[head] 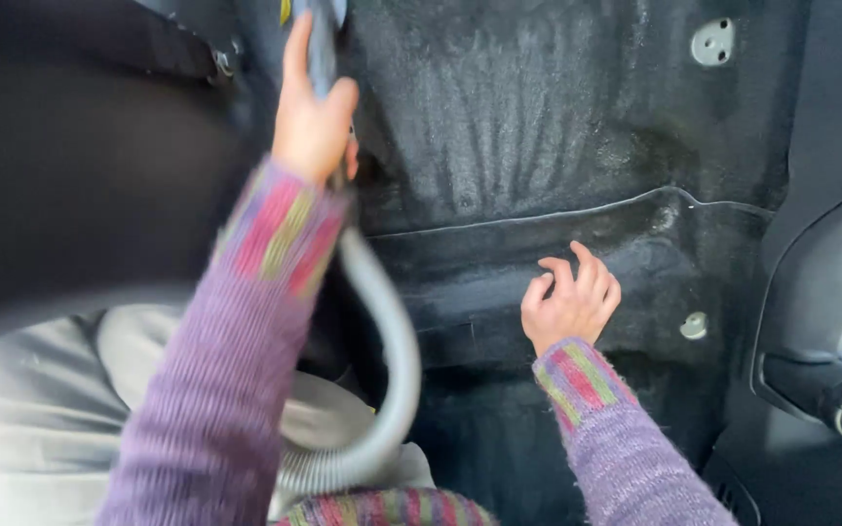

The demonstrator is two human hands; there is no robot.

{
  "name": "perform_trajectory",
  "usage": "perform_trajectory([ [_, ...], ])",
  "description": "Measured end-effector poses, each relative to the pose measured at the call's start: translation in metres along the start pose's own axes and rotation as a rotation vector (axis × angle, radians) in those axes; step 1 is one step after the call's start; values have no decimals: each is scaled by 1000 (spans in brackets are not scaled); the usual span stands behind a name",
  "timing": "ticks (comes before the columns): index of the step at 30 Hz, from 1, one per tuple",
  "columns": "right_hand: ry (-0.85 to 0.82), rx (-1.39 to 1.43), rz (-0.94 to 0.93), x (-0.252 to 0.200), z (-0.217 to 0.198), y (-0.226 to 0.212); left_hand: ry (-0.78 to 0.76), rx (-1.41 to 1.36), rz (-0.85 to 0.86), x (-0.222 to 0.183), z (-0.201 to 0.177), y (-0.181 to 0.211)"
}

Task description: Vacuuming the floor carpet of a vehicle interior.

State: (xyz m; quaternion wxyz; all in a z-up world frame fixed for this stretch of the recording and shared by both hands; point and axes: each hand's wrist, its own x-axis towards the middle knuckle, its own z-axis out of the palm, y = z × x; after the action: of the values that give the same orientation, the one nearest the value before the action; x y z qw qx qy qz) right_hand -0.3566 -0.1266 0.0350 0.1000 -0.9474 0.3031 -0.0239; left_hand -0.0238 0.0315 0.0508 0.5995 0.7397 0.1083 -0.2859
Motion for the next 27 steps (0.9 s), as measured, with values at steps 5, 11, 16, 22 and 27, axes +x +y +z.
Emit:
perform_trajectory([
  [5,-14,0,-31,-3,0,2,61,390,247,60,-34,-54],
  [11,-16,-6,-19,-9,-7,4,-44,-41,31,-36,-19,-6],
  [16,-13,-30,-5,-4,1,4,5,-114,67,62,-12,-22],
  [22,51,19,-25,1,-4,0,33,-207,225,19,3,9],
  [27,-11,-30,0,-1,-3,3,49,-96,78,16,-1,-18],
])
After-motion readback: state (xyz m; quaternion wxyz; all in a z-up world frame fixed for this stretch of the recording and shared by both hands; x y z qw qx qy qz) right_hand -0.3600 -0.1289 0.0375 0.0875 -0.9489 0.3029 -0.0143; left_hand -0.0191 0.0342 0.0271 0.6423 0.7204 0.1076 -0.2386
